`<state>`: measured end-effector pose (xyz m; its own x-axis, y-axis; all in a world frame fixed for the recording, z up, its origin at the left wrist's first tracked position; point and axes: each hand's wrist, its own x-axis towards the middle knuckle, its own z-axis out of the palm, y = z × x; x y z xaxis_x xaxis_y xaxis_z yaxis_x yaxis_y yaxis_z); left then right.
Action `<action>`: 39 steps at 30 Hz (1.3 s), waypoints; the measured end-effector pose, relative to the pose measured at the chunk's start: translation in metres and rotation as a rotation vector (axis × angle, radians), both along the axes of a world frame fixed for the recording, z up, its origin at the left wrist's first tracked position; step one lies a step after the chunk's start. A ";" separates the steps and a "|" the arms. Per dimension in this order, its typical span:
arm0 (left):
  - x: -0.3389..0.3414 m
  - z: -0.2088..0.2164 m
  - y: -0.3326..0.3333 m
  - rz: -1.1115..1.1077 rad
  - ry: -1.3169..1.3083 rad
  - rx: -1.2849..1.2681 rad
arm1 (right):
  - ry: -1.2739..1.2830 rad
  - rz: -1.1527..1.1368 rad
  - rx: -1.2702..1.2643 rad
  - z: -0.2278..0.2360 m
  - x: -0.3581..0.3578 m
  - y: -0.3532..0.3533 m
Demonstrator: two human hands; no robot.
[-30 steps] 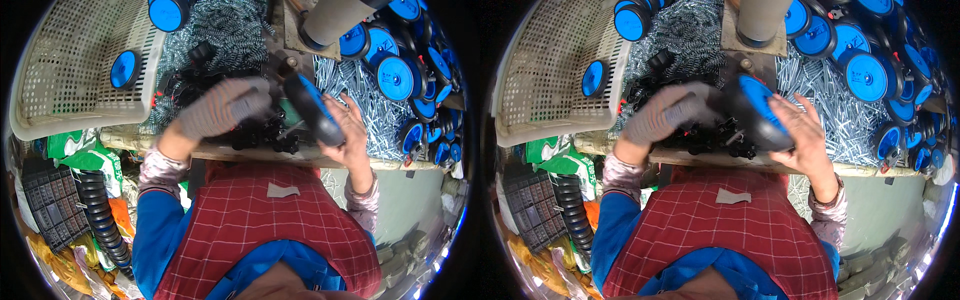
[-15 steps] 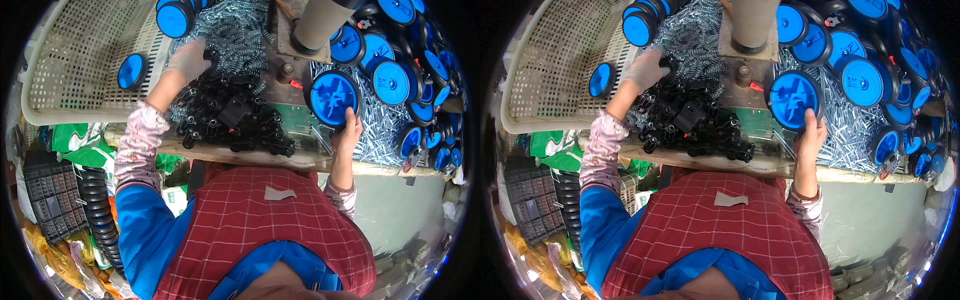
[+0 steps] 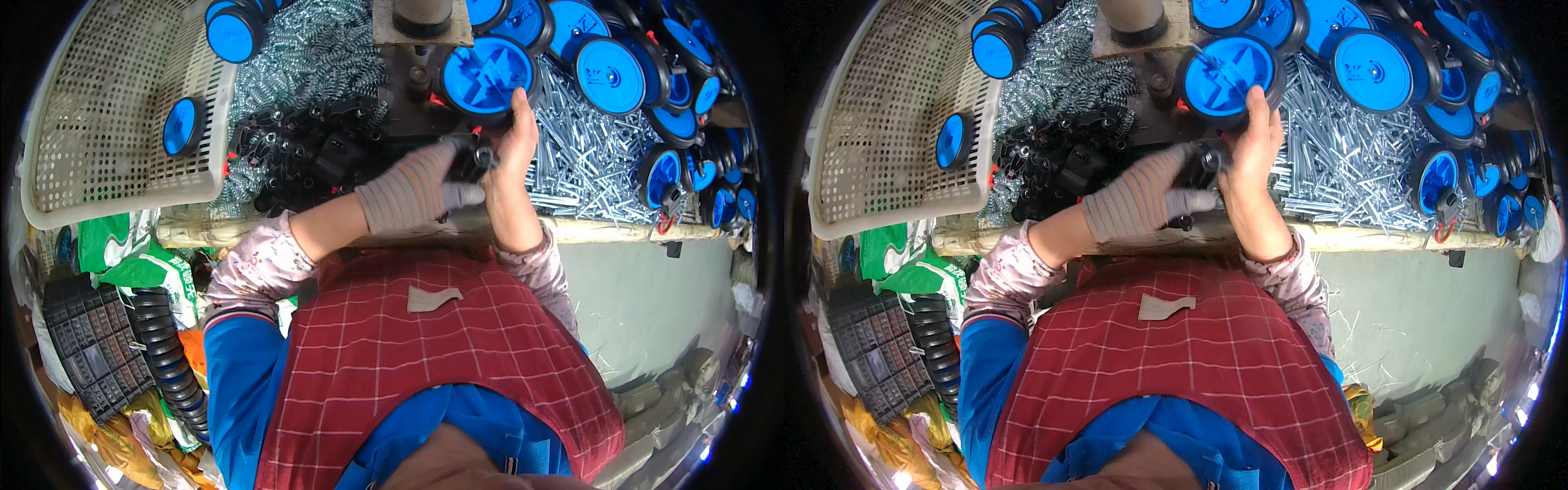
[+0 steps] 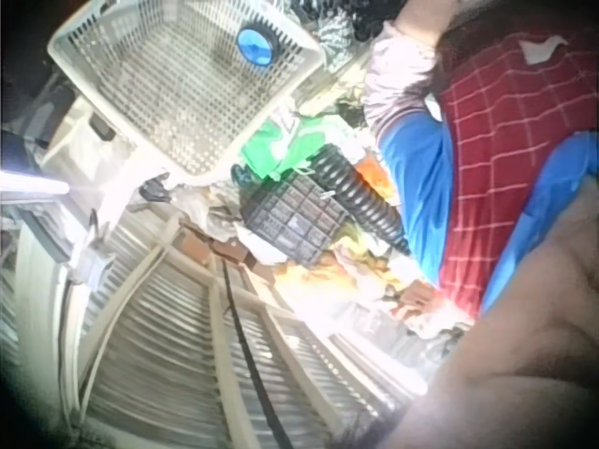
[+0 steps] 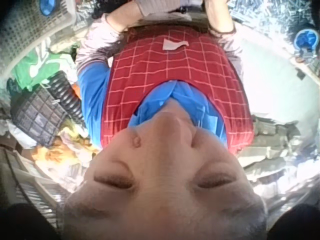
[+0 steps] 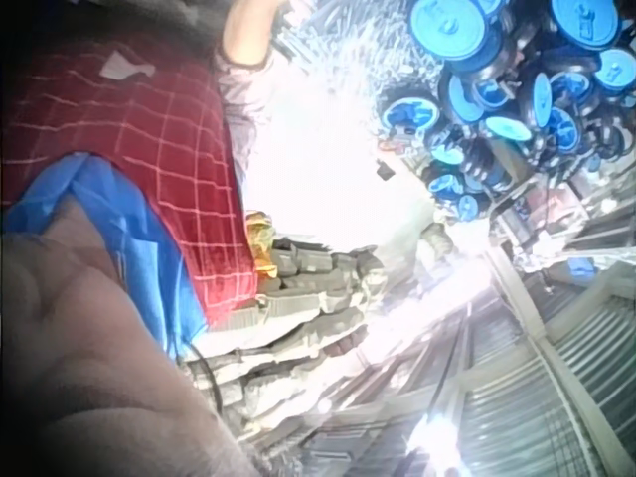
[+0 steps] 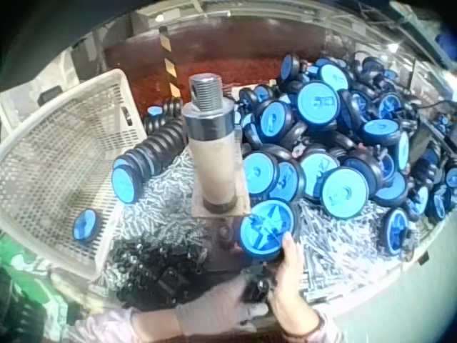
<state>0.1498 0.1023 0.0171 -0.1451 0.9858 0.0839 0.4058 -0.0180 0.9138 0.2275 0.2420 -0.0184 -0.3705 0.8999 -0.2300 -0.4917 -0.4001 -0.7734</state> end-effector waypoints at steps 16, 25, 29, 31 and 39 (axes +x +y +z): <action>-0.074 0.013 0.035 0.455 -0.656 -0.302 | -0.319 0.078 0.609 -0.004 0.005 0.000; -0.122 0.024 0.001 -0.001 0.466 -0.123 | -0.510 0.141 1.016 0.014 -0.018 -0.016; -0.236 0.044 -0.025 0.243 1.340 0.006 | -0.765 0.199 1.075 0.026 -0.001 0.012; -0.322 0.032 -0.037 0.611 1.366 -0.076 | -0.878 0.327 1.057 0.034 0.008 0.050; -0.369 0.046 -0.019 0.283 1.804 -0.760 | 0.143 0.092 0.735 0.170 0.048 0.200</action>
